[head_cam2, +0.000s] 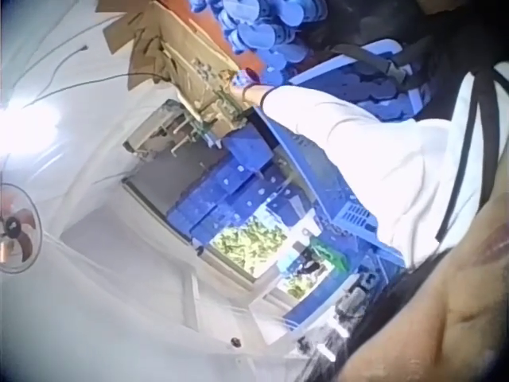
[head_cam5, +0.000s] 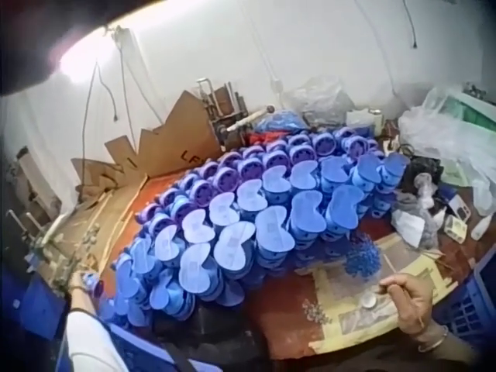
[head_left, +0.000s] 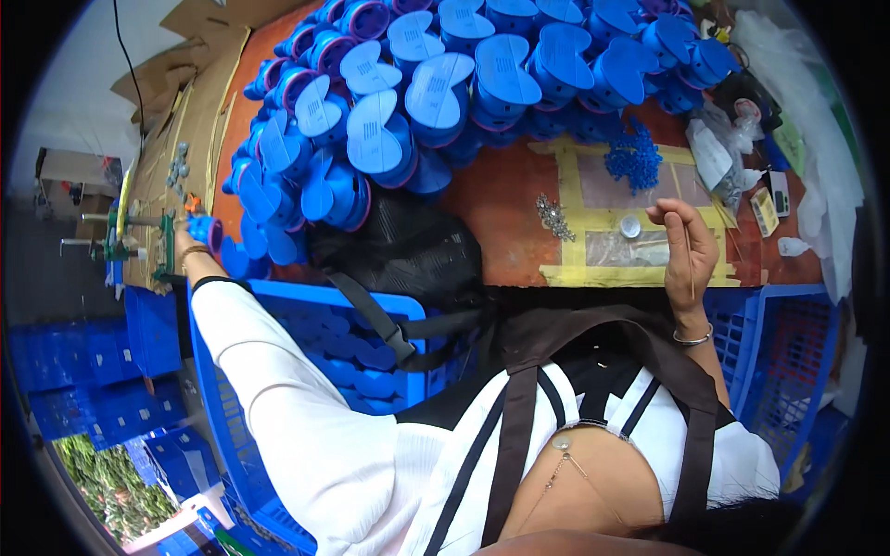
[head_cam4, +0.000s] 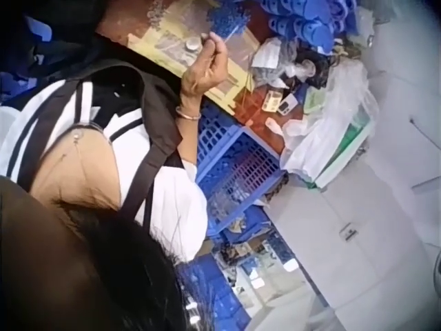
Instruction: Apply glue to blue plastic components using a thin stick and organize them into crates.
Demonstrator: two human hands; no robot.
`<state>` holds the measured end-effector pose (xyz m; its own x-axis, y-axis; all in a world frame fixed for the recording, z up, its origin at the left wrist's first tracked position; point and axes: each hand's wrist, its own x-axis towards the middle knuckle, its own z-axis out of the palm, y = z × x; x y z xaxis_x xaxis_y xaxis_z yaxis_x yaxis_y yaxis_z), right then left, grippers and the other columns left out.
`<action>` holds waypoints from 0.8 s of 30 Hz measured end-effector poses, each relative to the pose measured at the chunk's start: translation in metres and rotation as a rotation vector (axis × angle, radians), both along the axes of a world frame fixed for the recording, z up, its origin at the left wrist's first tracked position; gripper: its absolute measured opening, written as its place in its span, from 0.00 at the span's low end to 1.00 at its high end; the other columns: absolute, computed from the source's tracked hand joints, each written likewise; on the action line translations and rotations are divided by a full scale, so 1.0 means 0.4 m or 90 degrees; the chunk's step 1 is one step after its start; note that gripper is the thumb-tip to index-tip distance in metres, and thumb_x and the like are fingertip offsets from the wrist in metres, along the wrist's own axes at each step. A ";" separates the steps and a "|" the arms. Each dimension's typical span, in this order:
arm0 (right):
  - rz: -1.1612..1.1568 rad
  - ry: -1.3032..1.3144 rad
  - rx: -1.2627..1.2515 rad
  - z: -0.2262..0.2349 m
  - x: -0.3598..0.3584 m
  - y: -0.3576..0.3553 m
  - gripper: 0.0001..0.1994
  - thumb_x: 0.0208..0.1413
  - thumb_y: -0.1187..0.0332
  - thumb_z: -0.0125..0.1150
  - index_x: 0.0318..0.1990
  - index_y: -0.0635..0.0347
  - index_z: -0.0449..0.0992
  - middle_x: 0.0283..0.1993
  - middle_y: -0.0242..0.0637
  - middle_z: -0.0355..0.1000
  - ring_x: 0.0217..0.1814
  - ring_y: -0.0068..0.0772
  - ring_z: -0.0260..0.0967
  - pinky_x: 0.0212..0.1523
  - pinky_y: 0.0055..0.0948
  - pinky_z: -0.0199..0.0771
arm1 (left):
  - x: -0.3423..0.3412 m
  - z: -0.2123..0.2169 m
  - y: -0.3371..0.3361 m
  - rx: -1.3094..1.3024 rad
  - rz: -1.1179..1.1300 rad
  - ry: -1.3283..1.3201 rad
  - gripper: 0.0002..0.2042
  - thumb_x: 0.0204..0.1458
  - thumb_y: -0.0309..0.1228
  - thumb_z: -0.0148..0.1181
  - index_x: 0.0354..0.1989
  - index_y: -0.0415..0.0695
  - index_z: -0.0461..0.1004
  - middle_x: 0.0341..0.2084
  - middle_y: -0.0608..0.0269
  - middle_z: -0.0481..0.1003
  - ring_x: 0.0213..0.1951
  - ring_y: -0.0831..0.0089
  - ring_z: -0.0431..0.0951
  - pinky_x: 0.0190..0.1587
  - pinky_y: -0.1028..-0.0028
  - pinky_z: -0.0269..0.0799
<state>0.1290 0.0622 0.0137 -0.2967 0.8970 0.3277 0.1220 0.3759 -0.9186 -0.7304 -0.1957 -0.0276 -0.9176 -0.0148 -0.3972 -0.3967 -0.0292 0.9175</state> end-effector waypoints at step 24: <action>0.128 0.006 -0.008 -0.159 0.099 0.069 0.22 0.65 0.56 0.47 0.31 0.69 0.76 0.26 0.38 0.74 0.27 0.24 0.70 0.29 0.22 0.69 | 1.542 0.209 0.248 0.368 -0.400 -0.333 0.22 0.58 0.35 0.53 0.59 0.40 0.62 0.58 0.51 0.64 0.61 0.56 0.62 0.63 0.48 0.55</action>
